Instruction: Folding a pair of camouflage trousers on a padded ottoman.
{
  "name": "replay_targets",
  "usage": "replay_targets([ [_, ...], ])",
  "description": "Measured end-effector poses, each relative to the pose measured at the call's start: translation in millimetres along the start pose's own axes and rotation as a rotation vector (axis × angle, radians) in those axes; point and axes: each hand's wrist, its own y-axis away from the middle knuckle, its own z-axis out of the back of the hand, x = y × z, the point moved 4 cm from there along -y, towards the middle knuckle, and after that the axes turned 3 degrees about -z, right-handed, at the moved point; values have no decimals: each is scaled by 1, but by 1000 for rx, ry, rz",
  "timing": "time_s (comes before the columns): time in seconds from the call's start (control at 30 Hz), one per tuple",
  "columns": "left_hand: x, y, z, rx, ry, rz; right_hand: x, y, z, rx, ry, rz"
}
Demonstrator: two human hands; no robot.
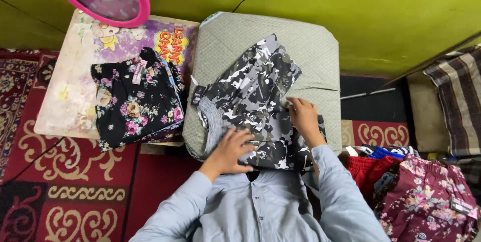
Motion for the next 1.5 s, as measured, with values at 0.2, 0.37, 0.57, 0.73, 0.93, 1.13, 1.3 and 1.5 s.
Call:
replay_targets([
  [0.2,6,16,-24,104,106,115,32,-28,-5,-145,228,216],
  [0.37,11,10,28,158,414,267,30,-34,2,-186,262,268],
  [0.57,31,46,64,467,655,461,61,35,63,350,238,277],
  [0.73,28,15,79,366,635,496,48,47,47,638,-103,9],
  [0.93,61,-43,39,59,-40,451,159,26,68,-120,-49,372],
  [1.13,70,-43,48,166,-209,485,116,23,63,424,12,48],
  [1.3,69,-41,45,80,-245,462,52,37,45,239,-31,-200],
  [1.5,65,-41,47,151,-227,491,50,38,35,263,52,-228],
])
